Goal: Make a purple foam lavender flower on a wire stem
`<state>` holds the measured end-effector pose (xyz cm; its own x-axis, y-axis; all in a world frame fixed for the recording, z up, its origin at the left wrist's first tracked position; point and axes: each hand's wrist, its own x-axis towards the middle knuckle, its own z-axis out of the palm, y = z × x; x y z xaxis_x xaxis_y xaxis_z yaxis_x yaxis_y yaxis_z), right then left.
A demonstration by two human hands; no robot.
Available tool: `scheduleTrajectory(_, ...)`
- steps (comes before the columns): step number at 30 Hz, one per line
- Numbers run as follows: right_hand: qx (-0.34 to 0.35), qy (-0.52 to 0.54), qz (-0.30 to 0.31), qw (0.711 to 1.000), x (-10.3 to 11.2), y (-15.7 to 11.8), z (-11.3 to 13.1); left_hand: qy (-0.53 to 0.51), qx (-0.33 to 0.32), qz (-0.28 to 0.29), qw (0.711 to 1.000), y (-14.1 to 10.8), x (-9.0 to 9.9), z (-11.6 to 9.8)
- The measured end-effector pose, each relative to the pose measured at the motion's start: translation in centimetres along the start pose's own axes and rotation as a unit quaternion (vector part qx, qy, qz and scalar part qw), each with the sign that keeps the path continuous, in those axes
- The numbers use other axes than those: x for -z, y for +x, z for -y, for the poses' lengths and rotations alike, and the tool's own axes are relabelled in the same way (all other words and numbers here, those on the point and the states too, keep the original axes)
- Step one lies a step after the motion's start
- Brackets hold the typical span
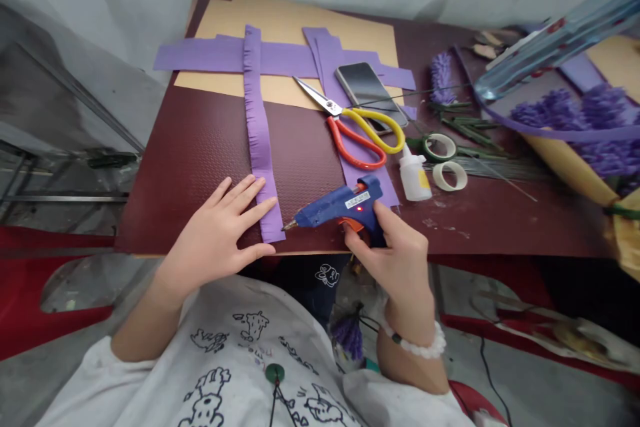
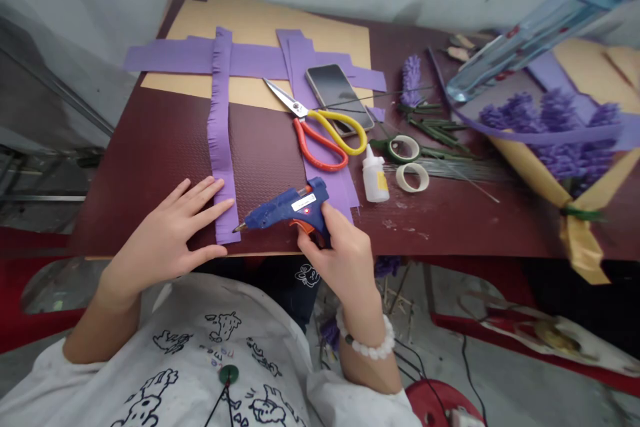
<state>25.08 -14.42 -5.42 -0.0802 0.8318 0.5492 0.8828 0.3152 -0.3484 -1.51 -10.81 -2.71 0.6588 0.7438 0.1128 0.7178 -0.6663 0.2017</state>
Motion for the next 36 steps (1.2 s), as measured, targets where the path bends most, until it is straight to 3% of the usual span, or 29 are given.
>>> scheduleTrajectory(10,0.045,0.007,0.018,0.999,0.7,0.0,-0.8,-0.017,-0.001,-0.013,1.0,-0.1,-0.1,-0.1)
scheduleTrajectory(25,0.049,0.004,0.034,0.998,0.9,-0.2,-1.2,-0.025,0.003,-0.012,1.0,-0.1,-0.1,-0.2)
scheduleTrajectory(32,-0.021,0.005,0.026,0.999,0.4,0.3,-0.2,-0.024,-0.003,-0.007,1.0,-0.1,-0.2,0.0)
scheduleTrajectory(36,-0.064,0.021,0.022,0.997,-0.1,0.0,0.0,-0.055,0.024,-0.036,0.998,-0.5,-0.3,-0.1)
